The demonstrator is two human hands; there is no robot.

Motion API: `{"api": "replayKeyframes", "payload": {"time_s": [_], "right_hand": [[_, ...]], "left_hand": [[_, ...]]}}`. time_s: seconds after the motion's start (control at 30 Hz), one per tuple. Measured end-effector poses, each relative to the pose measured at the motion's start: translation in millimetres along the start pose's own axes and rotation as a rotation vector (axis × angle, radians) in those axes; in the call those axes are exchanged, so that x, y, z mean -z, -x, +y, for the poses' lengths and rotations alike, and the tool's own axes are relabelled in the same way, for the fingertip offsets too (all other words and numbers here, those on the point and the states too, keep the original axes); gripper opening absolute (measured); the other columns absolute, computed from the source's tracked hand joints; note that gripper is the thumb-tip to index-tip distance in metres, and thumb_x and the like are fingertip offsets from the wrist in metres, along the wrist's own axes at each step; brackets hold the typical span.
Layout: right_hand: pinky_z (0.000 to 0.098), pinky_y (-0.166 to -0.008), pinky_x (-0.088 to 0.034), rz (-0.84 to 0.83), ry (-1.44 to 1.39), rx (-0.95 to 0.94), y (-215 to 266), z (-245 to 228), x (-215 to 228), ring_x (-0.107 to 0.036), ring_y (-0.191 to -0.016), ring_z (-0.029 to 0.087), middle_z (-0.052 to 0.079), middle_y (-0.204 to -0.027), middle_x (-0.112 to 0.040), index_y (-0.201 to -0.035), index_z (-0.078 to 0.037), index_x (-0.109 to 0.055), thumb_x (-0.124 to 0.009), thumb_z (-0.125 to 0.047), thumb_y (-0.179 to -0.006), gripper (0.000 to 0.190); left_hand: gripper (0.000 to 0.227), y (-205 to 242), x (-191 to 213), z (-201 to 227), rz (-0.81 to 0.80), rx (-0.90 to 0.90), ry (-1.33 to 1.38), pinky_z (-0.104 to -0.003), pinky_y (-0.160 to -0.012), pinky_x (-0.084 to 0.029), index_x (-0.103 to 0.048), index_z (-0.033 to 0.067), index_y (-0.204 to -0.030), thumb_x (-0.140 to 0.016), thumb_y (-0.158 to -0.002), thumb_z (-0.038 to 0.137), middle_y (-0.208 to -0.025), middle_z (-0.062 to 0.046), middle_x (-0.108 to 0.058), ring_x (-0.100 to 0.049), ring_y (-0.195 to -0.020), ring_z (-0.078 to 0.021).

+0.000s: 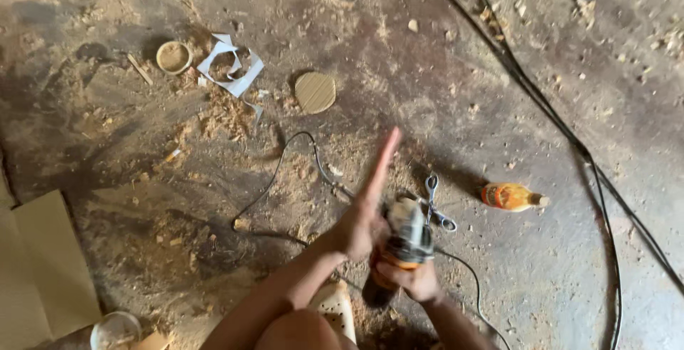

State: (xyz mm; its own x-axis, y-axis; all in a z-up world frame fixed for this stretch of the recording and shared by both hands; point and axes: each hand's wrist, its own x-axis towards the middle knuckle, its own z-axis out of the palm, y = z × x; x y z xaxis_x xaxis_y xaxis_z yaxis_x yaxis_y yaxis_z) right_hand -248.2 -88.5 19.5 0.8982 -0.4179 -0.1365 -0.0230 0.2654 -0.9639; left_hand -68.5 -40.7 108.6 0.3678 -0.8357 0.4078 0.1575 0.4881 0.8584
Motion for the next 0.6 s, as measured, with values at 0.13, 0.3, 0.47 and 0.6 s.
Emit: {"api": "replayKeyframes", "payload": {"time_s": [0.13,0.3,0.47,0.6], "right_hand": [[0.0363,-0.090,-0.061,0.110,-0.292,0.189,-2,-15,2,-0.067,-0.105,0.021,0.009,-0.116,-0.066,-0.133,-0.004,-0.050,-0.074,-0.020,-0.069,0.071],[0.0475,-0.074,-0.061,-0.084,-0.545,0.010,-4,4,29,-0.068,-0.082,0.032,0.020,-0.097,-0.067,-0.122,0.004,-0.060,-0.078,-0.017,-0.080,0.050],[0.0414,-0.076,-0.063,0.024,-0.185,-0.031,-3,14,26,-0.068,-0.086,0.025,0.012,-0.098,-0.065,-0.119,-0.002,-0.057,-0.079,-0.015,-0.068,0.058],[0.0460,-0.078,-0.062,-0.073,-0.422,-0.046,2,17,33,-0.069,-0.087,0.032,0.019,-0.099,-0.067,-0.119,0.002,-0.059,-0.079,-0.007,-0.076,0.048]], "left_hand": [[0.080,15,5,27,-0.273,-0.045,0.070,-0.050,-0.139,0.000,-0.022,0.0243,-0.165,-0.043,-0.104,0.073,-0.175,0.000,-0.020,-0.014,-0.166,-0.0196],[0.080,5,74,21,0.488,-0.156,-0.030,-0.046,-0.138,-0.004,-0.019,0.0189,-0.167,-0.031,-0.107,0.070,-0.177,-0.004,-0.015,-0.012,-0.167,-0.0199],[0.084,5,2,-30,0.103,0.105,-0.024,-0.042,-0.138,-0.003,-0.008,0.0152,-0.168,-0.021,-0.106,0.071,-0.179,-0.008,-0.003,-0.003,-0.169,-0.0198],[0.081,11,63,-27,0.355,-0.068,-0.128,-0.042,-0.142,-0.008,-0.020,0.0088,-0.167,-0.016,-0.116,0.072,-0.178,-0.008,-0.014,-0.012,-0.168,-0.0241]]}}
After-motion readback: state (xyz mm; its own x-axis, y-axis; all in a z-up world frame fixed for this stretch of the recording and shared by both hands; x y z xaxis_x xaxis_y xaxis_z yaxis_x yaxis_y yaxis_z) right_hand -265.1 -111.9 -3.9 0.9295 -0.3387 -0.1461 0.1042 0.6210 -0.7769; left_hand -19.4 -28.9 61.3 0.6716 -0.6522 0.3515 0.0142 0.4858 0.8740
